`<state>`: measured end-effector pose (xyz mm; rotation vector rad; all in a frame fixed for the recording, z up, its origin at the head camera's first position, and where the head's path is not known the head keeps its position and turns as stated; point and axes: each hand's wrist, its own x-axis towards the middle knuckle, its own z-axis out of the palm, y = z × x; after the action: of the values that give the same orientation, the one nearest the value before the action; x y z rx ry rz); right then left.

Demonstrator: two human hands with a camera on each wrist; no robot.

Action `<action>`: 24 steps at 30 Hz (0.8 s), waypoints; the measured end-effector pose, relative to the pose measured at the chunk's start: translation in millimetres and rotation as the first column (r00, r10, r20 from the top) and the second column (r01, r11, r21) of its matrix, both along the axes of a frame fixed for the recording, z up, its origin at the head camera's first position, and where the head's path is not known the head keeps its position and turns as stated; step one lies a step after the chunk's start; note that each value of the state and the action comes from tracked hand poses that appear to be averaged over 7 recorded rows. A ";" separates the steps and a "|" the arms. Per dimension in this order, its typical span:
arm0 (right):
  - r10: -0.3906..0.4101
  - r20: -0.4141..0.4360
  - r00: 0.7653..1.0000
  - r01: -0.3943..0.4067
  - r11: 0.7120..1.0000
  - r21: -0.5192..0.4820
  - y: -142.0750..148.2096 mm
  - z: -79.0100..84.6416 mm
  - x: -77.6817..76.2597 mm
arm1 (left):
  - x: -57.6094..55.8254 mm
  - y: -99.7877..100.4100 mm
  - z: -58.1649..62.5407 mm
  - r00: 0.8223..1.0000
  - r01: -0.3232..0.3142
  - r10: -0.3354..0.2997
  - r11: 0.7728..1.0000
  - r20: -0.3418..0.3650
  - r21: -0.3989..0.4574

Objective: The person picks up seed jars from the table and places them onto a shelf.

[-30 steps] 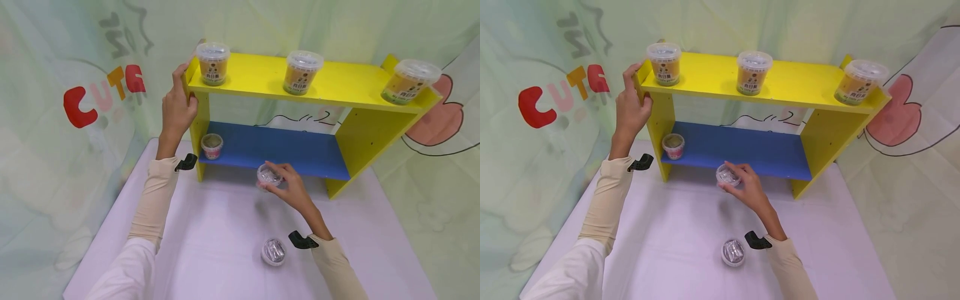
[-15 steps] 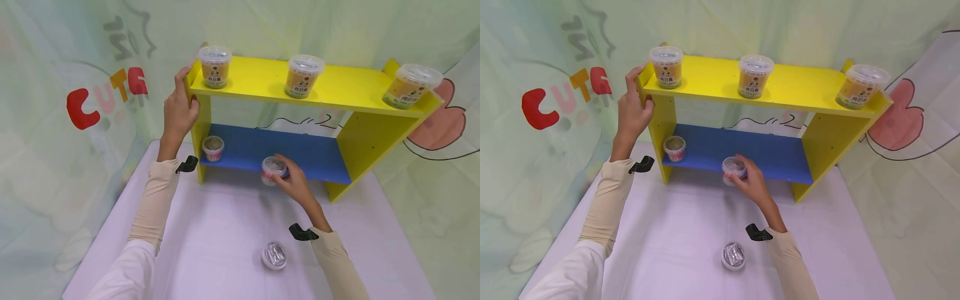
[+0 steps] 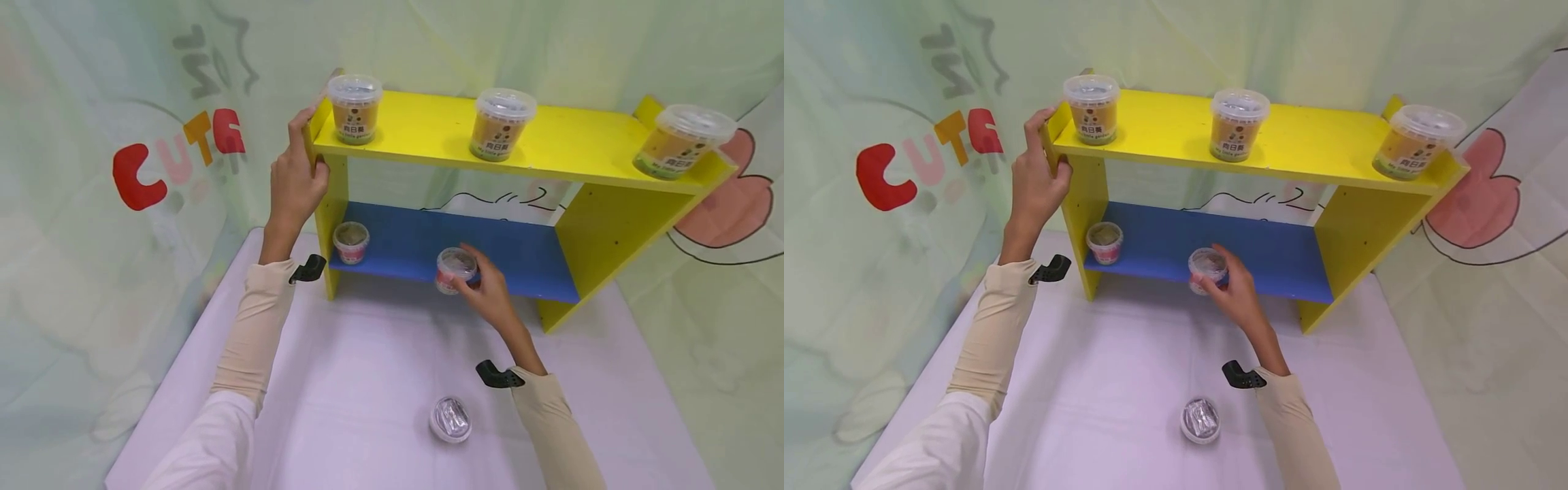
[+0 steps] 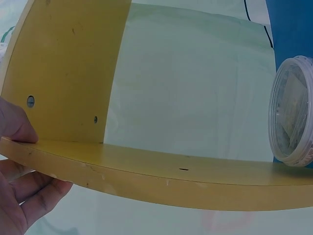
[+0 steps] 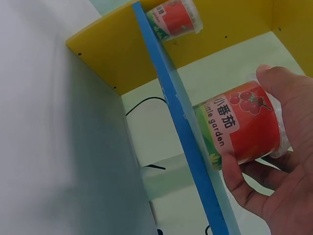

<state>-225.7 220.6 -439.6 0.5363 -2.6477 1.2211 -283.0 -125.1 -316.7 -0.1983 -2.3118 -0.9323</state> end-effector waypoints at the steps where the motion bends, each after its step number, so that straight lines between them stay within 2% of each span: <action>1: 0.000 0.005 1.000 0.000 1.000 0.004 0.7 -1.1 -0.4 | 0.3 0.3 0.1 1.000 0.001 -0.001 1.000 -0.001 0.001; 16: -0.016 0.107 0.994 0.015 1.000 0.009 5.3 -6.4 -12.1 | 1.3 2.0 1.8 1.000 0.005 -0.005 1.000 -0.010 -0.001; 24: -0.010 0.121 0.993 0.010 1.000 -0.002 7.1 -10.5 -16.3 | 0.1 0.9 0.0 1.000 -0.006 0.006 1.000 -0.003 0.001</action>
<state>-241.9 227.7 -450.1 0.4621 -2.7437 1.2932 -282.9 -124.2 -316.7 -0.1918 -2.3079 -0.9298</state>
